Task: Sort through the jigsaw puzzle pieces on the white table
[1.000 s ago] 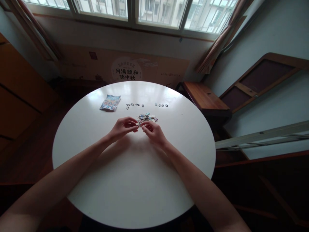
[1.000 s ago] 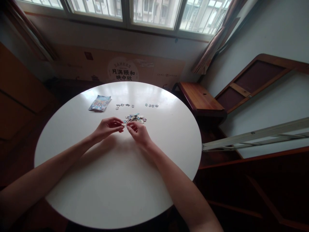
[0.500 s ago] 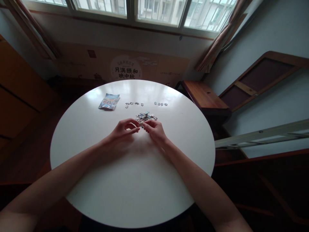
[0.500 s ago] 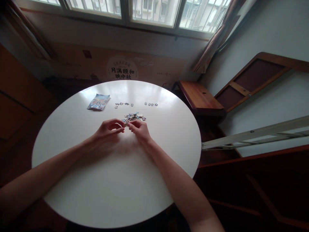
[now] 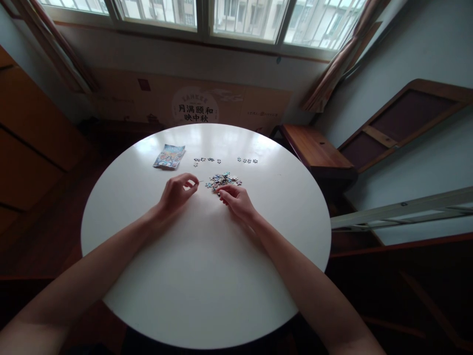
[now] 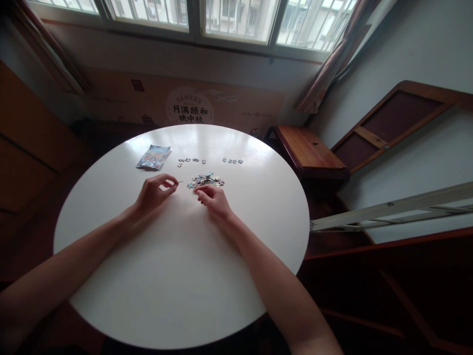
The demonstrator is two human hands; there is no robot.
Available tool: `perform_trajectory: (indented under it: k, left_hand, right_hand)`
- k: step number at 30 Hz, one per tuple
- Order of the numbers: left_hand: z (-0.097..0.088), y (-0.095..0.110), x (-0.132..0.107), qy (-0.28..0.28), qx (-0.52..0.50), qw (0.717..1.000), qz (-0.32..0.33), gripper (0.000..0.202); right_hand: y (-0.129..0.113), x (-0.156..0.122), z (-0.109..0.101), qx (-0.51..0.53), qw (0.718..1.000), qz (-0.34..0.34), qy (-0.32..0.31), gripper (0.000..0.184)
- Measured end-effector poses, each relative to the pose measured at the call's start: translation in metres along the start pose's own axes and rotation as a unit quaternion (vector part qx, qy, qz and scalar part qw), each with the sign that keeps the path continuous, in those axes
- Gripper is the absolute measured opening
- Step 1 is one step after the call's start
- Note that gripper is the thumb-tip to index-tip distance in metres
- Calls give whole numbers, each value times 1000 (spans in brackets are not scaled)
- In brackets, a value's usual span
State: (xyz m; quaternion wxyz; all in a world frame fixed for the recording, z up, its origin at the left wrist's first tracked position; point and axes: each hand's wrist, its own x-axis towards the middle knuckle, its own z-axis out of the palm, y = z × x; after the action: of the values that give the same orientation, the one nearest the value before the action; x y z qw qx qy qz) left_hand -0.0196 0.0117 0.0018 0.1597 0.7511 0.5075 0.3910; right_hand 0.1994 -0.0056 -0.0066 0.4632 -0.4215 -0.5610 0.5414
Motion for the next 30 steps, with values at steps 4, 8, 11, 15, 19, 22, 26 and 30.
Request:
perform_trajectory:
  k: [4, 8, 11, 15, 19, 22, 26, 30]
  left_hand:
    - [-9, -10, 6, -13, 220, 975, 9, 17]
    - [-8, -7, 5, -37, 282, 959, -12, 20]
    - [-7, -6, 4, -18, 279, 960, -2, 25]
    - [-8, -10, 3, -15, 258, 965, 31, 22]
    - [-4, -13, 3, -37, 232, 972, 32, 21]
    - [1, -14, 5, -41, 210, 976, 33, 22]
    - [6, -14, 7, -67, 199, 977, 35, 28]
    - [6, -10, 7, -98, 254, 962, 29, 33]
  right_hand:
    - [-1, 0, -1, -6, 1000, 5, -8, 26]
    - [-1, 0, -2, -8, 1000, 7, -9, 27]
    - [-1, 0, -2, -1, 1000, 10, -9, 28]
    - [-1, 0, -2, 1, 1000, 17, -12, 26]
    - [-1, -1, -2, -17, 1000, 4, -24, 24]
    - [0, -1, -2, -29, 999, -8, -32, 25]
    - [1, 0, -2, -36, 999, -16, -36, 25]
    - [3, 0, -3, -45, 998, -25, -40, 25]
